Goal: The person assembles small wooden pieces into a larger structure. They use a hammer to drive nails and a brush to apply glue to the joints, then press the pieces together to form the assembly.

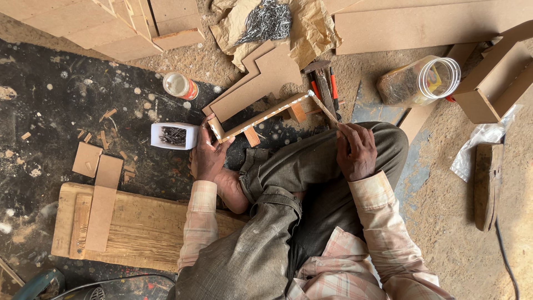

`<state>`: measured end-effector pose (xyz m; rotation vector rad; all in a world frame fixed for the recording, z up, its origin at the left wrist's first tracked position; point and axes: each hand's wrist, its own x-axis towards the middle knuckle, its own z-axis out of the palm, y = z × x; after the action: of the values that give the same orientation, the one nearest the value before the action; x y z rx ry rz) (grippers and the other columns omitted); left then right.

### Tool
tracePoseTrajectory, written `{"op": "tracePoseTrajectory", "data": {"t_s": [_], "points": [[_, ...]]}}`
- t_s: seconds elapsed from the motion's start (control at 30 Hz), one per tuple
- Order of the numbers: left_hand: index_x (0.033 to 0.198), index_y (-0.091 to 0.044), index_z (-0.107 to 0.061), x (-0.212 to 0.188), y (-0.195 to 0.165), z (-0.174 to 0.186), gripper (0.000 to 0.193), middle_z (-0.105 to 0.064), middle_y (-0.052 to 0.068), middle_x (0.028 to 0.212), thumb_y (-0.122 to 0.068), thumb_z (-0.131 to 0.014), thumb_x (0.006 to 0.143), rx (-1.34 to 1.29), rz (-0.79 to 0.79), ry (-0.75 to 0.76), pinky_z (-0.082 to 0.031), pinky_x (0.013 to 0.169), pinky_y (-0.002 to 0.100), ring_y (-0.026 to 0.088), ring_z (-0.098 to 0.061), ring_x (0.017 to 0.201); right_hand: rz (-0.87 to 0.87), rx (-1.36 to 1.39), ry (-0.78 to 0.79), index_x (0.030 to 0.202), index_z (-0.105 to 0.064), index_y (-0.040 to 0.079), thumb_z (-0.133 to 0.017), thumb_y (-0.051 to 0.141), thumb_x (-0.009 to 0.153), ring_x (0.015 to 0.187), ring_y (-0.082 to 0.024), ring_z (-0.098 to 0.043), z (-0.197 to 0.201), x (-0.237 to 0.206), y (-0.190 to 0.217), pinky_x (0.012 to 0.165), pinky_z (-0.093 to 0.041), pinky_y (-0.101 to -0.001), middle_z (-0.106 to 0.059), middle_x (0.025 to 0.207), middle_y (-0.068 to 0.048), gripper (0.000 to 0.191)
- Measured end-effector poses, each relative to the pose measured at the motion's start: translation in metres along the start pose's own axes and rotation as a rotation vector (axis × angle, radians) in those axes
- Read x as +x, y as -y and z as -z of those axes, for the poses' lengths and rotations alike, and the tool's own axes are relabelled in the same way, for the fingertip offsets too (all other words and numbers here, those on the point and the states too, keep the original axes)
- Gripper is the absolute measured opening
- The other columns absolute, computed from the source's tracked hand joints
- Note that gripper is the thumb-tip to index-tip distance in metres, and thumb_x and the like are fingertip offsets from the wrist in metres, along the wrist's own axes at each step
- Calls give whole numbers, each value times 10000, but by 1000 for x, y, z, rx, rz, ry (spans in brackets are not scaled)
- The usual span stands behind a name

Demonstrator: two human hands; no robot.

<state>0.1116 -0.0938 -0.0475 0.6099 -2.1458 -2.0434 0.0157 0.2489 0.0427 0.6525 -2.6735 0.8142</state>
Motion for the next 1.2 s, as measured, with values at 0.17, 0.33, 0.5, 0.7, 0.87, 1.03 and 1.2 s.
{"op": "tracePoseTrajectory", "data": {"t_s": [0.17, 0.33, 0.5, 0.7, 0.87, 1.03, 1.2], "points": [[1539, -151, -337, 0, -2, 0, 806, -470, 164, 1530, -27, -791, 885, 51, 15, -12, -556, 1093, 396, 275, -523, 1395, -9, 30, -52, 1194, -708, 38, -750, 15, 971, 1013, -296, -676, 6, 5, 12, 876, -548, -397, -711, 1154, -133, 228], [1509, -160, -417, -3, -8, 4, 772, -552, 112, 1453, -66, -838, 868, 170, 11, -81, -599, 1015, 364, 226, -608, 1290, 75, 103, -6, 1191, -709, 39, -733, -5, 973, 1100, -325, -692, 20, 36, 44, 941, -572, -405, -705, 1186, -148, 223], [1523, -127, -416, -5, -16, 13, 789, -526, 104, 1472, -27, -830, 859, 57, -51, -92, -569, 1028, 354, 234, -560, 1335, 315, 200, 121, 1191, -757, 65, -779, -3, 938, 1002, -302, -676, -2, 100, 99, 855, -556, -414, -700, 1102, -118, 262], [1534, -147, -396, -5, -25, 21, 802, -486, 114, 1512, -40, -805, 852, 8, -6, -71, -572, 1031, 380, 261, -543, 1357, 666, 112, 172, 1123, -771, 91, -786, 89, 947, 982, -254, -640, -76, 169, 167, 866, -541, -394, -712, 1070, -64, 177], [1523, -180, -372, -4, -24, 29, 802, -411, 131, 1551, -62, -801, 855, 71, 30, -54, -579, 1069, 426, 307, -484, 1418, 791, -159, 245, 1120, -784, 164, -690, 46, 971, 1003, -191, -628, -152, 191, 200, 891, -535, -346, -732, 1070, -25, 212], [1516, -184, -389, -2, -11, 31, 803, -460, 129, 1511, -30, -812, 851, 54, -8, -70, -583, 1034, 431, 317, -553, 1354, 787, -200, 258, 1248, -728, 186, -671, 117, 998, 1051, -195, -603, -189, 194, 207, 905, -513, -389, -724, 1155, -32, 266], [1539, -185, -400, -1, 3, 30, 840, -488, 118, 1512, -21, -825, 834, 82, -40, -94, -602, 1010, 398, 294, -584, 1336, 517, 140, 296, 1579, -550, 175, -658, 171, 1134, 1039, -265, -533, -148, 145, 177, 918, -476, -427, -620, 1198, -91, 457]]}}
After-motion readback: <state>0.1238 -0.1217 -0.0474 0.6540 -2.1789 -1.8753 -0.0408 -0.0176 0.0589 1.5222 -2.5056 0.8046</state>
